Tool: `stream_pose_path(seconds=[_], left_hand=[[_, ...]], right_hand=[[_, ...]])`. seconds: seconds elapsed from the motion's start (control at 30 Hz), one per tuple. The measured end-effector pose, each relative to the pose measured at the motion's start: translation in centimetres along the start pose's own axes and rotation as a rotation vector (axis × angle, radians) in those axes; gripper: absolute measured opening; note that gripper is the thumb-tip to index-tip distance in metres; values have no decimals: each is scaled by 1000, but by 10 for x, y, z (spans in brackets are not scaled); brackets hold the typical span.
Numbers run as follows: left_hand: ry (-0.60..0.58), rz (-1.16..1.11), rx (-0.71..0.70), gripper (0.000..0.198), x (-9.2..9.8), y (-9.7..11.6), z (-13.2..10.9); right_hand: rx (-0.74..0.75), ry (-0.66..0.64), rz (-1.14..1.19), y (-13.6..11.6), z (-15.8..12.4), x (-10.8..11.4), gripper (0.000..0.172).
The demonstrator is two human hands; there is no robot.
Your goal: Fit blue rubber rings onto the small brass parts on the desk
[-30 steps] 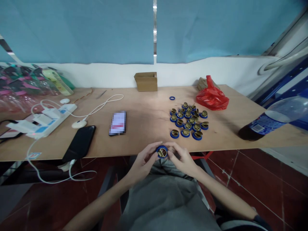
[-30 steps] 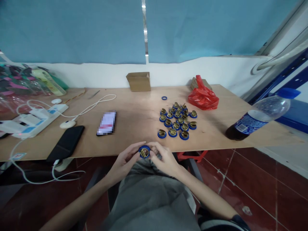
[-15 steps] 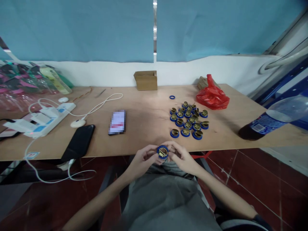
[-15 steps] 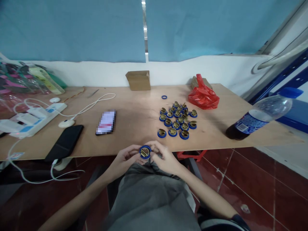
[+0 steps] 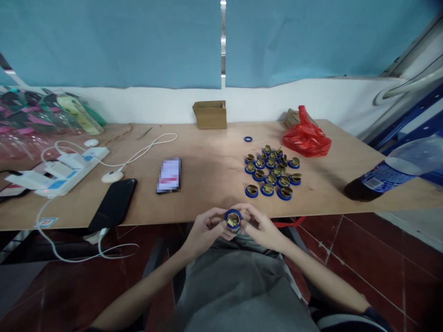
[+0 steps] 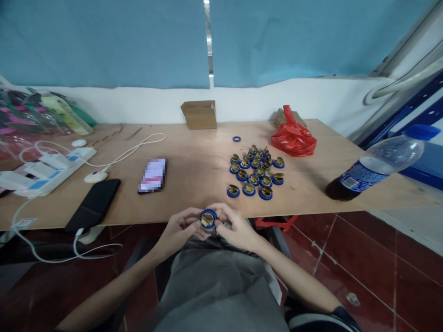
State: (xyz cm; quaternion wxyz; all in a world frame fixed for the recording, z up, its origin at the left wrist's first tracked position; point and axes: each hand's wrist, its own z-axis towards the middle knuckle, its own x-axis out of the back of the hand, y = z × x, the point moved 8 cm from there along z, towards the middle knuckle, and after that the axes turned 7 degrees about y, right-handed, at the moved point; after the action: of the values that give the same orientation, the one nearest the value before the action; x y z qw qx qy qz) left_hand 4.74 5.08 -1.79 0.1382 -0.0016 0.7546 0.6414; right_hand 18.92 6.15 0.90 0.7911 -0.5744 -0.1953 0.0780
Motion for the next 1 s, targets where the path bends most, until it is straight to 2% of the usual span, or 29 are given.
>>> stream_pose_path(seconds=[0.2,0.33,0.53,0.8,0.9,1.0], left_hand=[[-13,-4,-22,42,-3,4,0],[-30,41,-19,41,-6,6,0],[-38,78,-5,39,-5,3,1],[6,44,13,42,-2,-1,4],[12,30,23,42,-2,-1,4],[-7,23,40,42,-4,0,3]], right_hand=[[-62,-16,162,-4,4,0,27],[-44,1,99,-4,5,3,31],[26,22,-58,0,2,3,26],[3,-8,40,1,2,1,30],[20,5,-20,1,1,2,36],[44,3,-86,1,-1,2,34]])
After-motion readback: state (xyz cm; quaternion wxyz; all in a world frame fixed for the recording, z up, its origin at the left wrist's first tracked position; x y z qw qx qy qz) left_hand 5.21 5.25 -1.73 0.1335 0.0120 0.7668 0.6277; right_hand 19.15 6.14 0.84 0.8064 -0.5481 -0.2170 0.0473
